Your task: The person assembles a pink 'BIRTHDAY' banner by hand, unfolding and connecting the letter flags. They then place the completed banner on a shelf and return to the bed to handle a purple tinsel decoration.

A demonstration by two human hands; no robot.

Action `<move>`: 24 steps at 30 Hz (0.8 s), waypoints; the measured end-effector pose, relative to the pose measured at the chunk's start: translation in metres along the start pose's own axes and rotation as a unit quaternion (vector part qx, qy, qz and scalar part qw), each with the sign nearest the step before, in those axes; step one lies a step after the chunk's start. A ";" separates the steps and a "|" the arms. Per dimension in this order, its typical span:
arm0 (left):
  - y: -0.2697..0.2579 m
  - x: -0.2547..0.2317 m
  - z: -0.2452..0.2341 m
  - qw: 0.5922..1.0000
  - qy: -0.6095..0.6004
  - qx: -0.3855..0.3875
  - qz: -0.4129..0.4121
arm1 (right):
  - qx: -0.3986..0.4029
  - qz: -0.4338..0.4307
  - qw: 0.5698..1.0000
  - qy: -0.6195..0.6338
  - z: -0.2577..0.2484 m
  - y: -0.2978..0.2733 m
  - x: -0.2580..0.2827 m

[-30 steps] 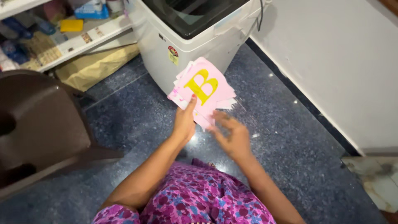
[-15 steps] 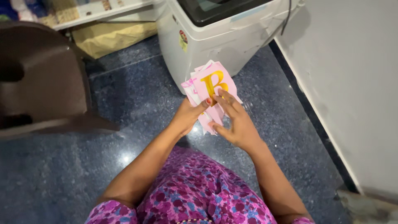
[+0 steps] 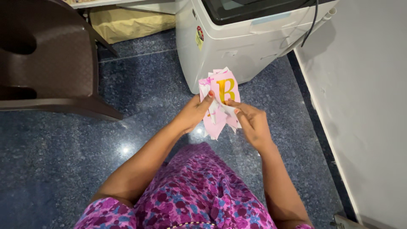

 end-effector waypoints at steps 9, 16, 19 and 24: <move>-0.001 -0.016 0.004 1.000 0.024 0.008 0.002 | 0.010 0.016 0.999 -0.041 0.004 0.006 -0.006; -0.001 -0.017 0.006 0.997 0.074 -0.015 0.008 | 0.099 -0.095 0.974 -0.178 0.012 0.004 0.029; 0.000 -0.018 0.006 0.998 0.066 -0.014 0.007 | 0.131 -0.048 0.975 -0.174 0.011 0.007 0.031; -0.001 -0.023 0.007 0.998 0.065 -0.019 0.008 | 0.090 -0.121 0.974 -0.170 0.012 0.008 0.028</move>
Point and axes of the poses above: each hand's wrist, its own y-axis towards the middle knuckle, its own z-axis out of the palm, x = y × z, the point moved 5 cm from there along y, towards the middle knuckle, and after that the axes turned 4 degrees about x, right-handed, at the moved point
